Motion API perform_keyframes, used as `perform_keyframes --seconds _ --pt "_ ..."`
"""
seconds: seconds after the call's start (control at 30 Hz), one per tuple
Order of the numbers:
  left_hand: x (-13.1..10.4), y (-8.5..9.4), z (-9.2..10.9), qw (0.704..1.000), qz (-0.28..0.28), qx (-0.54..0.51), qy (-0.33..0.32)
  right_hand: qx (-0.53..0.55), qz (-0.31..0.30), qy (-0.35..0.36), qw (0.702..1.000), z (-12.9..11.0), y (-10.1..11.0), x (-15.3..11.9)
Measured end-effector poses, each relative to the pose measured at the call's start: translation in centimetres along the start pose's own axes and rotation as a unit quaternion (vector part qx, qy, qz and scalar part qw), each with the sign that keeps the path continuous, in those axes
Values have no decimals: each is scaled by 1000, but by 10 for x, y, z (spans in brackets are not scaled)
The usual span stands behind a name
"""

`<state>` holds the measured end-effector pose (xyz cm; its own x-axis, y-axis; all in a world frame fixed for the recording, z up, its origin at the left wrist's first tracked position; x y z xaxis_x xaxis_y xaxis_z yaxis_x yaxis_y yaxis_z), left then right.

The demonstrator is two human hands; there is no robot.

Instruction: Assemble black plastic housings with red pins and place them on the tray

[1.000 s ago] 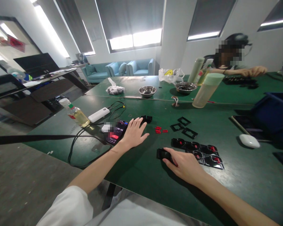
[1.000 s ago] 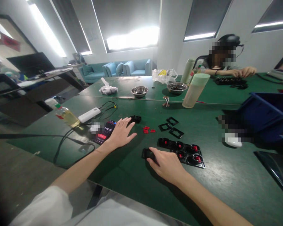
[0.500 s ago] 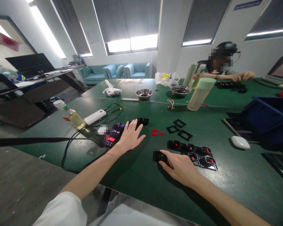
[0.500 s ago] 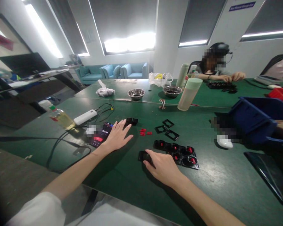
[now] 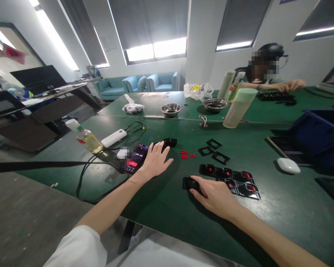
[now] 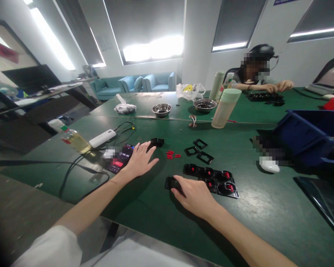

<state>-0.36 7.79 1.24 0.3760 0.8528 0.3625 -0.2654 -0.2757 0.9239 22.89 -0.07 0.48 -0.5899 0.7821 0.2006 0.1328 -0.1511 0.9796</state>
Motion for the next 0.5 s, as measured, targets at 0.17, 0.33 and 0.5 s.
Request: perform_keyframes --seconds 0.17,0.33,0.5 --pt "0 2 1 1000 1 1 -1 -2 -4 1 1000 0 0 0" --pt "0 4 3 1000 2 0 0 -2 4 0 1000 0 0 -1" --pt "1 6 5 1000 0 1 1 3 9 -1 1000 1 0 -1"
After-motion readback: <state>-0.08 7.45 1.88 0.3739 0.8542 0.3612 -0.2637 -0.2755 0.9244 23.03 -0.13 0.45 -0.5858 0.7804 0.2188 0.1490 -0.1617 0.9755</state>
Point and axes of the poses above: each hand's wrist, its own x-axis towards the middle knuckle, its own y-axis out of the back of the hand, z = x × y, the point moved 5 cm from there along x, towards the middle knuckle, and after that the axes turned 14 degrees about -x, right-handed, at the moved point
